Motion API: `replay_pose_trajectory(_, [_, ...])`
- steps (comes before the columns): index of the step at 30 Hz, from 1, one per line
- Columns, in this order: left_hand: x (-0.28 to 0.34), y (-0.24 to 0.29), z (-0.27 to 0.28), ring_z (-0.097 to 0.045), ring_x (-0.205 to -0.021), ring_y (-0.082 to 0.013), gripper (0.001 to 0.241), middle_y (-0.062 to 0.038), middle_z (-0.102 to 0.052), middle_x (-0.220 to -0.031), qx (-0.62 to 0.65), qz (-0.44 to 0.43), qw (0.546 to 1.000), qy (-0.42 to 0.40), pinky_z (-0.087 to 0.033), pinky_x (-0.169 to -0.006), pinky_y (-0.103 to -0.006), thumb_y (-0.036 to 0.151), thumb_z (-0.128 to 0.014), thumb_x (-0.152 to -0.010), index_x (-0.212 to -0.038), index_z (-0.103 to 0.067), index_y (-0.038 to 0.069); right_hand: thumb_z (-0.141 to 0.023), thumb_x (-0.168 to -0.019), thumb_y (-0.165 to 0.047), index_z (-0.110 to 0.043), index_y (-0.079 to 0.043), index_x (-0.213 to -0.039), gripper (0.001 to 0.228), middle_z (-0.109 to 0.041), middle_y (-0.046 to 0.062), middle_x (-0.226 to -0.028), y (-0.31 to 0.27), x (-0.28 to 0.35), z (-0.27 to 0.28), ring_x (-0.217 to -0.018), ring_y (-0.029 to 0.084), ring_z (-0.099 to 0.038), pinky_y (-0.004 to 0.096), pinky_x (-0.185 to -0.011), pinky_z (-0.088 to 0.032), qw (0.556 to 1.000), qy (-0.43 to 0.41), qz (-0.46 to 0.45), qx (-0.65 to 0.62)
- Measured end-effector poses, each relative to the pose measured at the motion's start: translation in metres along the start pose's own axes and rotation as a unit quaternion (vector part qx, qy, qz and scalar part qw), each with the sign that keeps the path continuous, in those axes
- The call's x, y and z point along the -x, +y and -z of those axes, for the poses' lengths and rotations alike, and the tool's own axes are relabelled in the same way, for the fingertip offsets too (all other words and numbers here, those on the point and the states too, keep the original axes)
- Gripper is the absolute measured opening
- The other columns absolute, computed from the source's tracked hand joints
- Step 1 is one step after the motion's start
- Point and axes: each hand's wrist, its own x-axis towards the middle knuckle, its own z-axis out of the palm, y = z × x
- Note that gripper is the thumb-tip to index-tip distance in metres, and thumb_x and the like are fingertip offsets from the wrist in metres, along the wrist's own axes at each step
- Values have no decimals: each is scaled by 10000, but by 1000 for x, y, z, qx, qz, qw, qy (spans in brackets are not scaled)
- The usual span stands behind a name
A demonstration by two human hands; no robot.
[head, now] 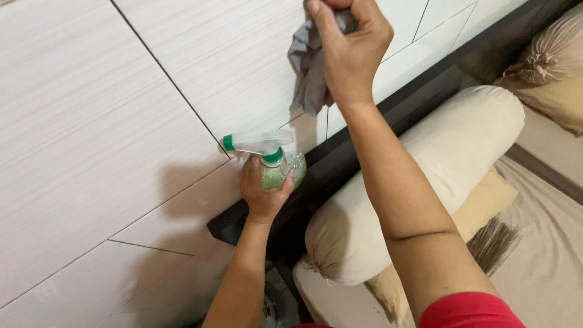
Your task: The person sprays a cleaning solution from a bottle onto a white tiled wall and wipes the surface with a gray cloth. They move along the wall, cleaning different sections and the lower trim area.
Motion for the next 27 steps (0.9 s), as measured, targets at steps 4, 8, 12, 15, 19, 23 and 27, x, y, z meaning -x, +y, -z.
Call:
replay_pose_trajectory(4, [-3,2,1,-671,-956,-329,731,-175,-667,-1161,-2,-2,1000,2,-564,-870,-405,238,-842,-784,-1365,-499,-42,-785,-922,-117,-712,-48,-899,104,-676,44,-756,7,0,-2,-625,138,-536,264,-607,-441,1000,6,-8,6])
replay_pose_trajectory(8, [3,-2,0,-676,-1000,-331,746,-180,-659,-1203,-3,-4,1000,0,-570,-893,-401,238,-845,-791,-1382,-480,-34,-772,-926,-92,-722,-54,-920,63,-681,41,-749,11,2,0,-609,127,-537,253,-583,-445,1000,13,-5,21])
replay_pose_trajectory(12, [0,-1,0,-676,-995,-344,757,-194,-656,-1200,-7,-9,1000,-9,-570,-890,-409,270,-825,-809,-1394,-465,-49,-788,-923,-64,-732,-36,-948,67,-715,42,-813,-7,0,-1,-675,122,-576,254,-654,-485,1000,-3,-13,-9])
replay_pose_trajectory(15, [-5,3,3,-676,-953,-330,711,-179,-665,-1158,-2,-16,1000,-6,-572,-853,-406,266,-817,-818,-1366,-483,-40,-777,-907,-79,-725,-21,-883,81,-634,34,-699,10,-4,1,-605,121,-484,263,-573,-425,999,43,-13,19])
replay_pose_trajectory(19, [-2,1,2,-674,-949,-316,716,-167,-667,-1156,4,-5,1000,-10,-569,-850,-395,255,-829,-793,-1357,-492,-32,-784,-936,-34,-729,-62,-978,75,-705,18,-814,-1,1,-2,-630,106,-491,252,-593,-406,1000,-4,0,-12])
replay_pose_trajectory(23, [3,-3,0,-677,-997,-348,765,-199,-657,-1204,-16,-11,1000,-2,-572,-889,-415,268,-843,-800,-1388,-469,-46,-779,-929,-73,-714,-51,-921,70,-682,42,-759,6,1,1,-616,128,-541,253,-590,-454,1000,9,2,14])
replay_pose_trajectory(27, [-4,3,3,-671,-958,-344,728,-189,-657,-1168,1,-12,1000,-6,-570,-859,-417,258,-833,-809,-1368,-479,-46,-794,-926,-70,-754,-55,-945,46,-719,46,-767,5,0,5,-616,118,-556,239,-586,-458,1000,-9,-4,20])
